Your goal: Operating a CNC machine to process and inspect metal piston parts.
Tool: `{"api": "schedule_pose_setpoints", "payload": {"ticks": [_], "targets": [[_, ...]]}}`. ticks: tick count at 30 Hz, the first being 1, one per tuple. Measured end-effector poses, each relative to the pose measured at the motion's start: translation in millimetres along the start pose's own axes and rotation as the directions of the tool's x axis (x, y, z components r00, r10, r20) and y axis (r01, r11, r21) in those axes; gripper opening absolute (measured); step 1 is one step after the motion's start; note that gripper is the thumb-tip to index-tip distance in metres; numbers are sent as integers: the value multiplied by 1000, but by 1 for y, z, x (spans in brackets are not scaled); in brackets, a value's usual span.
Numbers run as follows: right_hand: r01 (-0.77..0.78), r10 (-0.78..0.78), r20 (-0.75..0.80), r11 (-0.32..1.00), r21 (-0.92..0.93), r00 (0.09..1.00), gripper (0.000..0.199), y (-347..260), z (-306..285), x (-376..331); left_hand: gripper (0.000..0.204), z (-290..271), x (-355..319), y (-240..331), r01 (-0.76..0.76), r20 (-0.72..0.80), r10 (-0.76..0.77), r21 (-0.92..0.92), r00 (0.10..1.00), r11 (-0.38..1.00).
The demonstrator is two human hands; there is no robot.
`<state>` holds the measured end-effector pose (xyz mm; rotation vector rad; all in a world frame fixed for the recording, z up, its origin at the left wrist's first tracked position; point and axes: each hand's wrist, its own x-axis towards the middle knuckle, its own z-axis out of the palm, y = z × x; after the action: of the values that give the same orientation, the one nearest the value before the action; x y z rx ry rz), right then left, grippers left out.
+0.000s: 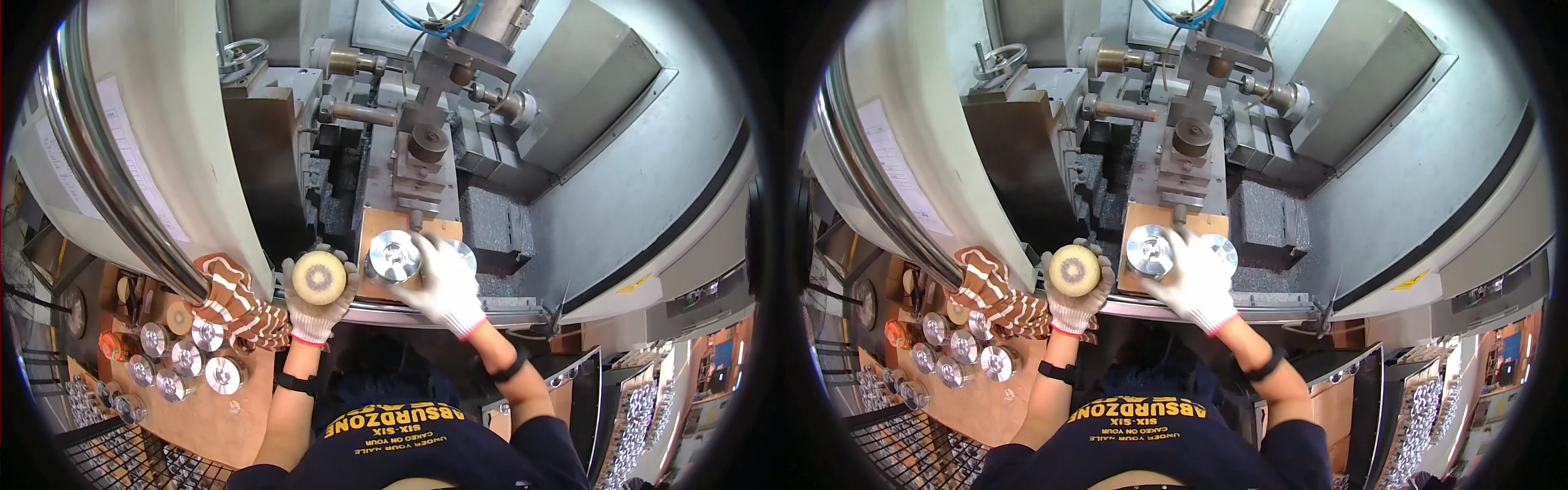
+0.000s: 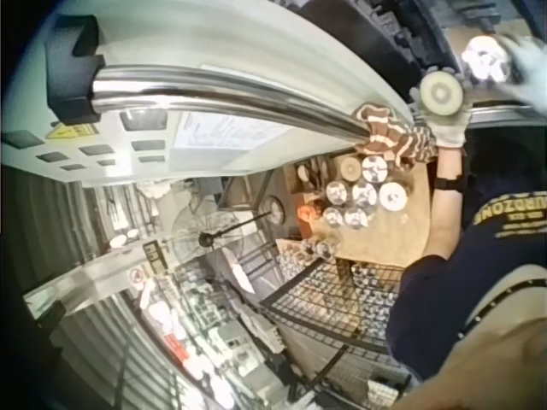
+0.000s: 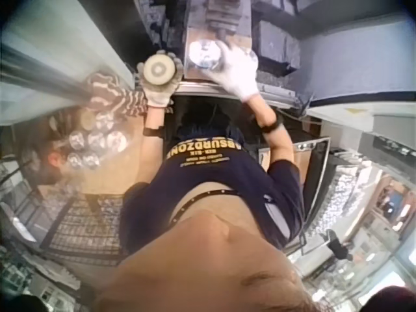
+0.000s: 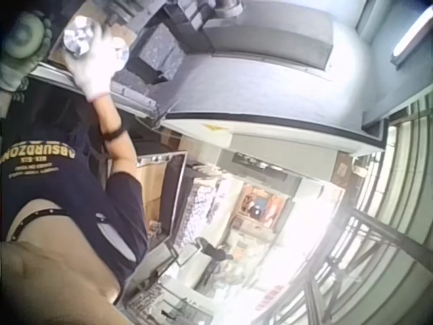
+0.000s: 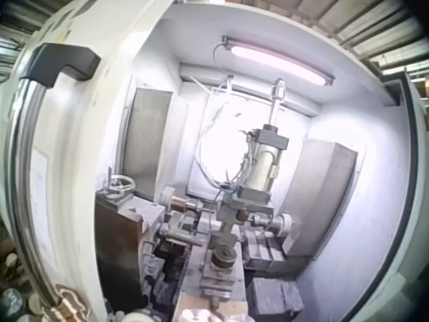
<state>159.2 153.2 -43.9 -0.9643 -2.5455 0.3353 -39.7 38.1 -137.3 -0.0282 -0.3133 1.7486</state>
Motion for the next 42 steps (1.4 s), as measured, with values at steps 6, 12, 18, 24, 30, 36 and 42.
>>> {"api": "schedule_pose_setpoints", "payload": {"ticks": [6, 12, 18, 24, 30, 36, 42], "targets": [[-19, 42, 281, 996, -84, 959, 78, -11, 48, 59, 61, 1, -1, -1, -34, -9, 34, 54, 999, 998], [-169, 102, 218, 934, 314, 970, 91, 39, -4, 101, 64, 1, 1, -1, -29, -6, 29, 42, 1000, 999], [-106, 112, -182, 993, 41, 977, 88, 89, -53, 192, 63, 0, 4, -2, -49, -42, 48, -20, 998, 999], [-11, 9, -21, 993, -117, 1000, 81, 118, -48, 265, 61, -5, 4, -1, -97, -57, 100, 53, 993, 994], [16, 1, 105, 988, -155, 994, 84, 123, -38, 288, 61, -8, 4, 0, -118, -62, 123, 78, 991, 990], [108, -83, 127, 973, -204, 988, 75, 126, -36, 291, 64, -7, 4, 0, -117, -50, 123, 103, 991, 988], [88, -85, 24, 978, -190, 996, 65, 127, -24, 288, 64, -9, 3, -1, -125, -82, 133, 104, 988, 987]]}}
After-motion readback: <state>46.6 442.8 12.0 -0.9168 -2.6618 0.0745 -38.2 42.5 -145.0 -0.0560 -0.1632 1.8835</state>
